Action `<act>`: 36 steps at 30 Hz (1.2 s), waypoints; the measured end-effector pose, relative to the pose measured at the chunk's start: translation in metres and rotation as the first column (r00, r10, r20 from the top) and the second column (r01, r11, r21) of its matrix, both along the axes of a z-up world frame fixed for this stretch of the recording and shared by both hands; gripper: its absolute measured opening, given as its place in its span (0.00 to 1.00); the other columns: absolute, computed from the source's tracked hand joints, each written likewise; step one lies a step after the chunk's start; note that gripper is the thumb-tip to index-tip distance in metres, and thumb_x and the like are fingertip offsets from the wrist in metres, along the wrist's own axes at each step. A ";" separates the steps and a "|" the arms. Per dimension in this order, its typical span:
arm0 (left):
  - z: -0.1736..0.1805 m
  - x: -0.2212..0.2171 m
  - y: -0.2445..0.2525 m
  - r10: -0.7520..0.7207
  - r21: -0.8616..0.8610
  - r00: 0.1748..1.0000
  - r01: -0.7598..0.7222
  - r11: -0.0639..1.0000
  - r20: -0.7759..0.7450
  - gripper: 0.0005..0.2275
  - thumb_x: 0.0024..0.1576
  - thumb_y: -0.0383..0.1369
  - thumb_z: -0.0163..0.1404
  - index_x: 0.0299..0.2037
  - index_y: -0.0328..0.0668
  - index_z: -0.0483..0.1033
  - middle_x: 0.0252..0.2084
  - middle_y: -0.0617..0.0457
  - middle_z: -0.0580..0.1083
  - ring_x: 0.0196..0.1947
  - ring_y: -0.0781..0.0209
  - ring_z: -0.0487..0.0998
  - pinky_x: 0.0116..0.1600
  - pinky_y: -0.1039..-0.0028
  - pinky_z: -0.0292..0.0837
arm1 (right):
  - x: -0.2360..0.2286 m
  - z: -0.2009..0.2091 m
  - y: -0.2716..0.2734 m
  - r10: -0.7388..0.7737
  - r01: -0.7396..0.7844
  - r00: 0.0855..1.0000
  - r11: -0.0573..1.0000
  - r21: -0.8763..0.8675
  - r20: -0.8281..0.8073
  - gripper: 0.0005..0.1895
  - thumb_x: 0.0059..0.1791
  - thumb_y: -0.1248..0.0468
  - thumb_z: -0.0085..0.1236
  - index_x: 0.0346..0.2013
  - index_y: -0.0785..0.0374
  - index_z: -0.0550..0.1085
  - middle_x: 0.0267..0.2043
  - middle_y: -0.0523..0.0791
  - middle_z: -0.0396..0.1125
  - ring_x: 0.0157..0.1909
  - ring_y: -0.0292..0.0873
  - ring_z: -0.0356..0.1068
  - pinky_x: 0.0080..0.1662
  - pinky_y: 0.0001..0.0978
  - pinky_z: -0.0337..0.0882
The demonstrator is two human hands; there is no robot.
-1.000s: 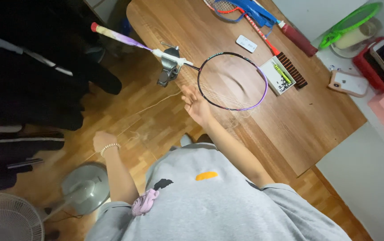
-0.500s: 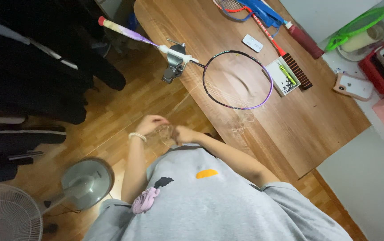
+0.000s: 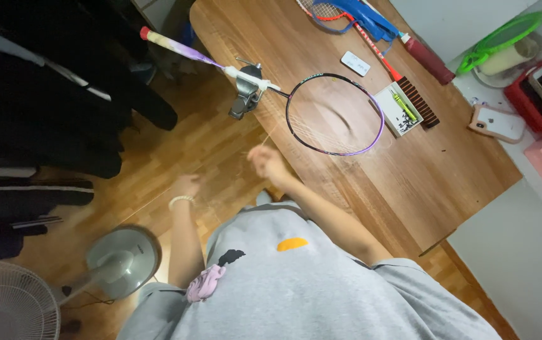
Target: Threading string through the frame of a badminton racket held in a clamp.
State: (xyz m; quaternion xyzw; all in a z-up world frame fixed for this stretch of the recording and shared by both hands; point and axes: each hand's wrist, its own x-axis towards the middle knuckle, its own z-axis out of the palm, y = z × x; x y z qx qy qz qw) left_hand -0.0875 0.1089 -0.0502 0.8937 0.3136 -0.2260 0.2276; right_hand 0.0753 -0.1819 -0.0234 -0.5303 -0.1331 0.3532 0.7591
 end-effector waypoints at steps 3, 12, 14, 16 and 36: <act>0.060 0.062 -0.079 0.270 -0.564 0.933 -0.094 0.820 0.237 0.12 0.62 0.41 0.52 0.48 0.49 0.85 0.46 0.59 0.82 0.34 0.67 0.76 0.39 0.73 0.72 | -0.023 0.061 0.008 0.668 -0.492 0.712 0.694 -0.525 0.216 0.14 0.48 0.70 0.45 0.41 0.61 0.78 0.29 0.47 0.68 0.35 0.43 0.67 0.40 0.37 0.68; 0.085 0.073 -0.072 0.181 -0.131 0.881 -0.137 0.982 0.437 0.09 0.61 0.27 0.50 0.39 0.47 0.86 0.38 0.50 0.82 0.34 0.61 0.80 0.41 0.70 0.73 | -0.006 0.006 0.000 0.288 -0.186 0.880 0.941 -0.283 0.378 0.17 0.55 0.68 0.52 0.59 0.62 0.70 0.55 0.49 0.68 0.54 0.43 0.69 0.54 0.36 0.69; 0.077 0.052 -0.038 0.293 -0.060 0.823 -0.304 0.951 0.487 0.09 0.57 0.25 0.50 0.40 0.46 0.85 0.38 0.48 0.82 0.32 0.59 0.80 0.39 0.69 0.74 | 0.023 0.038 -0.030 0.235 -0.214 0.969 0.954 -0.212 0.079 0.21 0.53 0.68 0.51 0.62 0.61 0.68 0.58 0.48 0.68 0.51 0.42 0.70 0.51 0.35 0.70; 0.086 0.030 -0.017 0.389 0.006 0.744 -0.467 0.884 0.544 0.11 0.54 0.22 0.50 0.41 0.46 0.84 0.37 0.47 0.82 0.30 0.57 0.80 0.37 0.67 0.75 | 0.038 0.059 -0.065 0.187 -0.221 0.954 0.967 -0.130 -0.233 0.24 0.52 0.68 0.50 0.65 0.60 0.67 0.61 0.46 0.68 0.47 0.41 0.72 0.48 0.34 0.72; 0.025 0.253 -0.163 0.201 -0.610 0.834 0.190 0.769 0.513 0.09 0.61 0.35 0.58 0.43 0.36 0.84 0.38 0.49 0.84 0.37 0.62 0.80 0.44 0.73 0.74 | 0.055 0.053 -0.192 -0.438 0.631 0.654 0.766 0.125 -0.617 0.32 0.52 0.45 0.61 0.68 0.50 0.66 0.56 0.44 0.64 0.38 0.36 0.68 0.38 0.27 0.65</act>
